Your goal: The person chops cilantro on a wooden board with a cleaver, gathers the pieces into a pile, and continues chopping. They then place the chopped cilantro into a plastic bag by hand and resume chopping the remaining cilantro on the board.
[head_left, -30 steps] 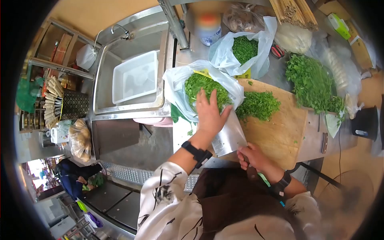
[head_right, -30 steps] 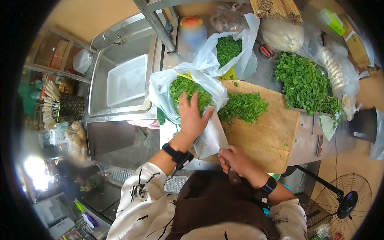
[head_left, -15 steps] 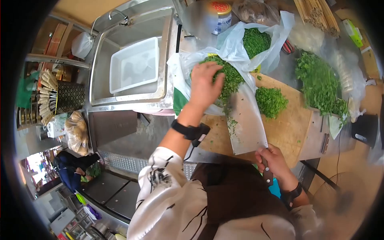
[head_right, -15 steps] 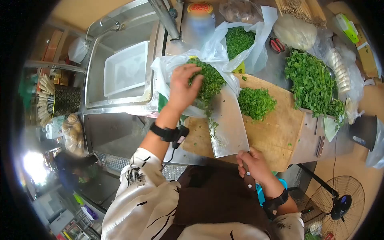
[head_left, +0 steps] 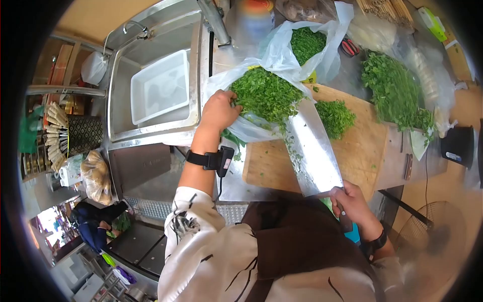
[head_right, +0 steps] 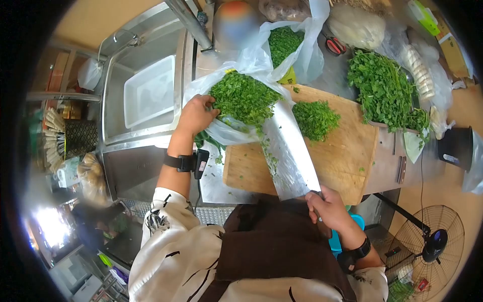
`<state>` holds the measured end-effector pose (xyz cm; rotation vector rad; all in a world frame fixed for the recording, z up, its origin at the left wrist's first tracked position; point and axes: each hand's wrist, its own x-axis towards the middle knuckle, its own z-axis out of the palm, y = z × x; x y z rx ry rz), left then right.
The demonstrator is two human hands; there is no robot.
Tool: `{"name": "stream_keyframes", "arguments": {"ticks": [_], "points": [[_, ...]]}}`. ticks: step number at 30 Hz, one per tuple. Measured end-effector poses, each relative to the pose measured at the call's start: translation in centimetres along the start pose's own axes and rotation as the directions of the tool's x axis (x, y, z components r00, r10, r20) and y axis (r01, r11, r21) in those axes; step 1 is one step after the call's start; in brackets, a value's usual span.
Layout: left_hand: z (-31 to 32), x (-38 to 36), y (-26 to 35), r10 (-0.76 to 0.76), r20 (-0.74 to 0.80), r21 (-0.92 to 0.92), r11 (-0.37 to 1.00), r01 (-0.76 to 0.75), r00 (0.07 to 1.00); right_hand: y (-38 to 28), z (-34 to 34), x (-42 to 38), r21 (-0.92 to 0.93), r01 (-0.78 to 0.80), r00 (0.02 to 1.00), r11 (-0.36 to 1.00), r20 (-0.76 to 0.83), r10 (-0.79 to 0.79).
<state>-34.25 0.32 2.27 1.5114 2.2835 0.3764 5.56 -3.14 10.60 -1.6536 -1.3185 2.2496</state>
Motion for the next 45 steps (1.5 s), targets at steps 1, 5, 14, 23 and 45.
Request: {"name": "stream_keyframes", "arguments": {"ticks": [1,5,14,23,45], "points": [[-0.2,-0.4,0.3,-0.015,0.042,-0.001,1.0,0.015,0.999,0.2,-0.1,0.0,-0.002,0.005,1.0,1.0,-0.002,-0.005],[-0.3,-1.2,0.6,-0.012,0.073,0.023,1.0,0.01,0.997,0.8,-0.3,0.1,0.013,0.021,1.0,1.0,-0.003,-0.021],[2.6,-1.0,-0.7,0.023,-0.081,0.102,0.995,-0.015,0.996,1.2,-0.6,0.0,-0.006,0.073,0.997,0.997,-0.005,-0.073],[0.4,-3.7,3.0,0.002,-0.152,-0.246,0.968,-0.04,0.988,3.1,-2.0,-1.5,0.1,0.123,0.992,0.987,-0.05,-0.118],[14.2,-9.3,12.4,0.323,-0.43,-0.124,0.904,-0.41,0.843,7.6,-11.1,-0.5,-0.808,0.086,0.57,0.583,-0.44,-0.694]]}}
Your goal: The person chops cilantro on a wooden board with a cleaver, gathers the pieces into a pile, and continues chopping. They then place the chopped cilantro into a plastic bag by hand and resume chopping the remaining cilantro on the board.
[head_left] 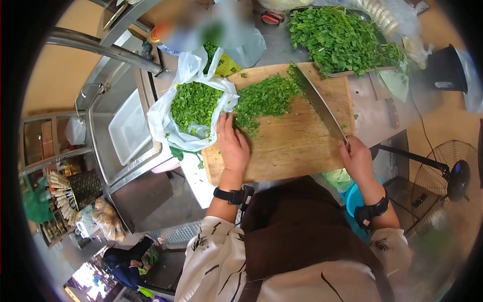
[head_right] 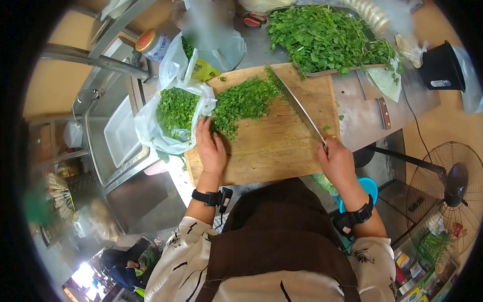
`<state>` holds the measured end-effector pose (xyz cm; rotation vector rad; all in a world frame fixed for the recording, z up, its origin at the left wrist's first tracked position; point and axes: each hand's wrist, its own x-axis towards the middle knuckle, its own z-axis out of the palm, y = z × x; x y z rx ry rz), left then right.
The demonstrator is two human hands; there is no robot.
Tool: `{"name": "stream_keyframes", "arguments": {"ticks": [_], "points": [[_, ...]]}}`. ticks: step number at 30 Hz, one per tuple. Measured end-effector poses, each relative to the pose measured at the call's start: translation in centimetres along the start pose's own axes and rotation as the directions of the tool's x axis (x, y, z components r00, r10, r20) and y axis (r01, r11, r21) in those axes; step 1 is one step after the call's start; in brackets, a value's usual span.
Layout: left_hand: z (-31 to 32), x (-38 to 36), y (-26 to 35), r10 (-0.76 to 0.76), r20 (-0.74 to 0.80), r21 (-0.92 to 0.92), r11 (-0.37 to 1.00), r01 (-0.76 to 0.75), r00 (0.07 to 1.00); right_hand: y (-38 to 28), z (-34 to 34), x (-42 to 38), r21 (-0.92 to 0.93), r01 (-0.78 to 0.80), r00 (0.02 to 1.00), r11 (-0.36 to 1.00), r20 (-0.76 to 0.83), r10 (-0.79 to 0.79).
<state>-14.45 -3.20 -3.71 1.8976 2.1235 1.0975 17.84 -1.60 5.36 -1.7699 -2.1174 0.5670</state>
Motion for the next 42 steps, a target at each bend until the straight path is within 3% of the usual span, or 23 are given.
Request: {"name": "stream_keyframes", "arguments": {"ticks": [6,13,19,20,22,25,28,31,37,42], "points": [[1.3,1.1,-1.8,-0.191,-0.097,-0.066,0.981,0.185,0.977,-0.2,0.6,4.6,-0.096,0.225,0.973,0.97,0.074,-0.218],[1.0,1.2,-1.3,-0.271,-0.111,-0.212,0.946,0.244,0.956,-0.5,0.9,5.9,-0.071,0.456,0.875,0.887,0.217,-0.433],[0.9,-2.9,1.0,-0.23,-0.124,-0.2,0.959,0.202,0.965,0.0,-0.2,3.4,0.126,0.225,0.903,0.966,0.344,-0.255],[0.9,-3.4,1.1,-0.273,-0.113,-0.231,0.942,0.242,0.955,0.5,-0.1,2.6,0.247,0.011,0.916,0.969,0.387,-0.109],[1.0,-3.9,1.2,-0.356,-0.083,-0.294,0.901,0.319,0.931,1.9,0.3,1.0,0.426,-0.412,0.843,0.806,0.513,0.16],[1.1,-2.4,0.8,-0.324,-0.104,-0.257,0.922,0.29,0.94,4.7,1.1,-1.3,0.619,-0.562,0.81,0.548,0.546,0.214],[1.6,-0.5,-0.4,-0.266,-0.109,-0.304,0.926,0.223,0.958,6.9,2.3,-3.6,0.675,-0.624,0.781,0.394,0.552,0.292],[2.2,1.0,-1.7,-0.214,-0.086,-0.299,0.937,0.179,0.973,7.1,3.4,-4.6,0.69,-0.631,0.776,0.354,0.562,0.287],[2.5,0.8,-0.7,-0.098,0.032,-0.03,0.995,0.099,0.995,4.9,5.4,-5.0,0.688,-0.678,0.734,0.258,0.622,0.271],[3.7,0.2,0.5,-0.132,-0.03,-0.237,0.964,0.121,0.991,0.5,9.1,-4.5,0.627,-0.617,0.771,0.475,0.604,0.204]]}}
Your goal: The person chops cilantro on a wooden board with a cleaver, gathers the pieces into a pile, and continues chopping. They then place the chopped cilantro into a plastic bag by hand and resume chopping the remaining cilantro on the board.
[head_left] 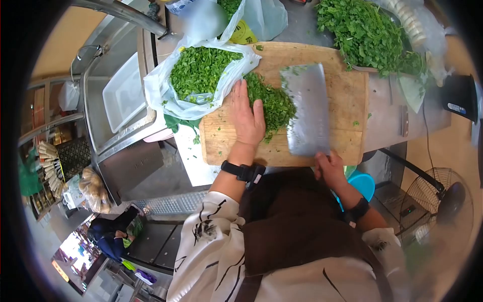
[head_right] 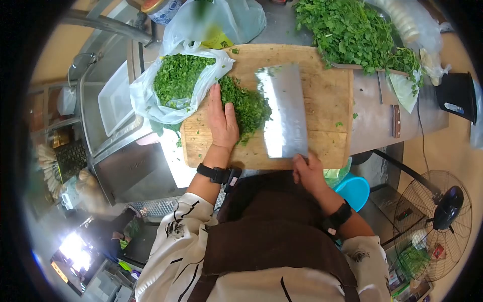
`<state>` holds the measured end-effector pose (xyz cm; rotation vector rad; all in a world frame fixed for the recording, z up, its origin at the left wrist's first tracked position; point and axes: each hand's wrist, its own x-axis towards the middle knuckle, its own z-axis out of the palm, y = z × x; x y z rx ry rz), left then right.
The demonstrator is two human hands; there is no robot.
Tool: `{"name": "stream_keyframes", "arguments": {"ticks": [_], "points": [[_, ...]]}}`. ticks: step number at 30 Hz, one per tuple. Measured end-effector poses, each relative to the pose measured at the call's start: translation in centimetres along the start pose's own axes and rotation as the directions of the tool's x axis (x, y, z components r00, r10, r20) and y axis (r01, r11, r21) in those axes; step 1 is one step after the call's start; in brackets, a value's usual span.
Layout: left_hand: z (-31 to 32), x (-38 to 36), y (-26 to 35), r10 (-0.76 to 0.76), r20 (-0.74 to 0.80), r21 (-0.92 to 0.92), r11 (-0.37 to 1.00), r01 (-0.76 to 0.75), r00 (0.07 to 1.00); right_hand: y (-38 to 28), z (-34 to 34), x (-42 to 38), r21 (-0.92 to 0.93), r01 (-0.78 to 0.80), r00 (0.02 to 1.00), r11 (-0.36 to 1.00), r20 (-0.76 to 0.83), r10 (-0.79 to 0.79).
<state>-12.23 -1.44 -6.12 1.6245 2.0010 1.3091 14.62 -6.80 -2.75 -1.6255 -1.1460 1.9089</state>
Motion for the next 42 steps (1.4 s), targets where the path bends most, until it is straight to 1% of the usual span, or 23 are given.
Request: {"name": "stream_keyframes", "arguments": {"ticks": [4,5,7,10,13,14,15,19,22,23,25,26,28,29,32,33,35,36,37,38,40,41,42], "points": [[0.6,0.4,0.3,-0.023,-0.037,-0.06,0.998,0.021,0.999,-1.3,5.8,0.7,-0.09,-0.036,0.999,0.995,0.034,0.039],[0.6,0.4,0.4,-0.018,-0.045,-0.063,0.998,0.015,0.999,-1.5,6.8,0.8,-0.067,-0.042,0.997,0.997,0.069,0.047],[0.2,0.2,0.9,-0.063,-0.044,-0.145,0.988,0.057,0.997,-1.6,8.1,0.8,-0.021,-0.056,0.988,0.998,0.139,0.059],[-0.2,-0.9,2.1,-0.088,-0.041,-0.204,0.976,0.078,0.995,-0.7,7.7,0.6,0.151,-0.135,0.974,0.979,0.202,0.103],[0.4,-2.4,3.4,-0.107,-0.051,-0.255,0.963,0.091,0.993,-0.4,5.9,-0.4,0.172,-0.222,0.95,0.96,0.261,0.173],[0.5,-2.9,3.9,-0.117,-0.061,-0.273,0.957,0.096,0.991,-0.6,5.3,-1.0,0.172,-0.219,0.95,0.96,0.262,0.17],[0.1,-3.2,4.8,-0.109,-0.013,-0.287,0.953,0.101,0.994,-1.0,4.8,-1.7,0.17,-0.215,0.95,0.962,0.266,0.166],[-1.5,-3.1,7.6,-0.001,-0.01,-0.312,0.95,-0.003,1.0,-3.1,3.4,-4.5,0.128,-0.162,0.962,0.979,0.241,0.127],[-4.8,-1.3,9.1,-0.023,-0.002,-0.297,0.955,0.021,1.0,-6.3,4.4,-5.6,0.131,-0.18,0.95,0.975,0.279,0.138],[-6.2,-0.7,9.0,-0.038,0.005,-0.325,0.945,0.037,0.999,-7.0,5.1,-5.4,0.13,-0.183,0.936,0.974,0.325,0.133],[-8.8,0.5,8.1,-0.061,-0.015,-0.238,0.97,0.056,0.998,-8.6,7.0,-4.5,0.125,-0.186,0.905,0.975,0.409,0.12],[-10.1,1.2,7.6,-0.073,-0.027,-0.194,0.979,0.066,0.997,-9.3,8.3,-4.0,0.155,-0.223,0.89,0.962,0.436,0.136],[-11.9,2.4,5.5,-0.164,-0.02,-0.145,0.976,0.159,0.986,-10.3,11.2,-2.5,0.206,-0.302,0.851,0.931,0.498,0.166],[-12.5,3.1,4.2,-0.209,-0.018,-0.117,0.972,0.205,0.978,-10.5,12.5,-1.8,0.214,-0.292,0.855,0.932,0.496,0.154],[-13.7,5.4,0.1,-0.202,0.133,-0.069,0.975,0.212,0.97,-11.2,15.6,0.6,0.25,-0.286,0.866,0.925,0.48,0.138],[-14.4,6.4,-0.4,-0.14,0.179,0.04,0.99,0.135,0.974,-11.5,16.2,1.1,0.269,-0.296,0.874,0.917,0.462,0.147],[-15.7,7.7,-0.9,0.051,0.274,0.078,0.994,-0.075,0.961,-11.6,16.9,2.4,0.302,-0.312,0.888,0.901,0.431,0.163],[-16.2,8.2,-0.9,0.143,0.325,0.083,0.98,-0.179,0.935,-12.0,17.1,2.6,0.311,-0.318,0.89,0.896,0.424,0.169],[-16.4,8.5,-0.8,0.23,0.33,0.104,0.955,-0.277,0.916,-12.4,17.3,2.6,0.317,-0.325,0.892,0.891,0.416,0.177],[-16.6,8.8,-0.9,0.328,0.425,0.038,0.925,-0.379,0.844,-12.8,17.4,2.7,0.321,-0.332,0.894,0.887,0.407,0.188],[-16.8,9.4,-1.1,0.504,0.573,-0.119,0.831,-0.543,0.646,-13.3,17.7,2.7,0.34,-0.338,0.896,0.877,0.401,0.19],[-16.4,9.2,-0.9,0.555,0.563,-0.188,0.807,-0.559,0.613,-13.5,17.8,2.8,0.349,-0.342,0.897,0.872,0.398,0.192],[-16.1,9.1,-1.3,0.564,0.589,-0.218,0.801,-0.558,0.579,-13.6,17.8,2.9,0.346,-0.345,0.896,0.872,0.398,0.196]]}}
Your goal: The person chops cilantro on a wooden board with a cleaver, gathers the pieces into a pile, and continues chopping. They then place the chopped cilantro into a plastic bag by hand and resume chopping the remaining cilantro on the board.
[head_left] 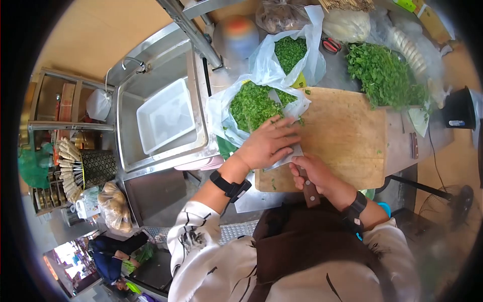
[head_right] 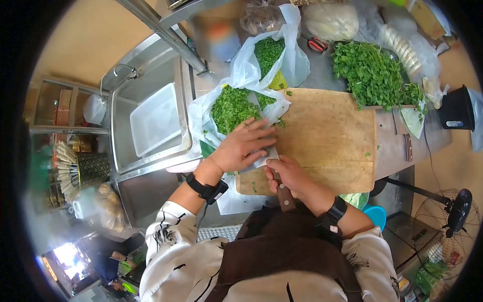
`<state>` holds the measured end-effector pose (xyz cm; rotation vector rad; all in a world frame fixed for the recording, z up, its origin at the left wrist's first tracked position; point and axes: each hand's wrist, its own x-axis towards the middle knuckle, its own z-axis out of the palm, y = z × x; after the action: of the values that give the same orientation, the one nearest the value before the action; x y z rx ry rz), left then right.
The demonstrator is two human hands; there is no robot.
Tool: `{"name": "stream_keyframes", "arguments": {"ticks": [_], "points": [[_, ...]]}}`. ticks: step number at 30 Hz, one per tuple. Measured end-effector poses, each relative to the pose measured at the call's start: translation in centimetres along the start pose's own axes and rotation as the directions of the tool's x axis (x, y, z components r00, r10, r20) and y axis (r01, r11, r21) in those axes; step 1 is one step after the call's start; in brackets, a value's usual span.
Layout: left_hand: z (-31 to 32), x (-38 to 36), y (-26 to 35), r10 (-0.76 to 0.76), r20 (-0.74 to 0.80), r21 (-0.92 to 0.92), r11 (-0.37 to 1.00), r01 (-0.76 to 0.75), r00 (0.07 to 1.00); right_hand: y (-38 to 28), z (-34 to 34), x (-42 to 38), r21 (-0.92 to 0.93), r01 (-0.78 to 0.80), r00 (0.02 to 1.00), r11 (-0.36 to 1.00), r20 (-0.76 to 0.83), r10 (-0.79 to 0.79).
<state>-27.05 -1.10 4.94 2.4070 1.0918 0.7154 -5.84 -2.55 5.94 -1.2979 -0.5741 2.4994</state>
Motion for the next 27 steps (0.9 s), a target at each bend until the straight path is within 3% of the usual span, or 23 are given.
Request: {"name": "stream_keyframes", "arguments": {"ticks": [2,6,12,18,21,23,27], "points": [[1.1,-0.3,-0.9,0.044,0.079,-0.049,0.998,-0.04,0.996,-0.2,0.1,0.1,-0.001,-0.008,1.0,1.0,-0.003,0.008],[1.1,0.0,-2.6,0.096,0.029,0.045,0.994,-0.097,0.995,-0.4,0.4,-0.1,-0.028,-0.022,0.999,0.999,-0.036,0.021],[0.5,0.2,-7.0,0.048,-0.102,0.215,0.976,-0.025,0.994,-1.0,0.4,-2.3,-0.107,-0.05,0.997,0.993,-0.065,0.043],[2.6,0.5,-10.6,-0.016,-0.154,0.239,0.97,0.053,0.988,-0.5,-3.8,-7.9,-0.179,-0.132,0.986,0.975,-0.127,0.11],[2.7,0.8,-10.2,-0.055,-0.215,0.195,0.976,0.099,0.975,0.7,-6.9,-10.7,-0.239,-0.113,0.981,0.964,-0.182,0.07],[2.3,1.1,-8.9,-0.072,-0.309,0.181,0.974,0.134,0.948,2.3,-9.7,-11.6,-0.274,-0.006,0.977,0.962,-0.208,-0.054],[1.5,1.3,-6.2,-0.121,-0.592,0.022,0.986,0.166,0.797,4.8,-14.3,-10.8,-0.302,0.196,0.92,0.933,-0.273,-0.282]]}}
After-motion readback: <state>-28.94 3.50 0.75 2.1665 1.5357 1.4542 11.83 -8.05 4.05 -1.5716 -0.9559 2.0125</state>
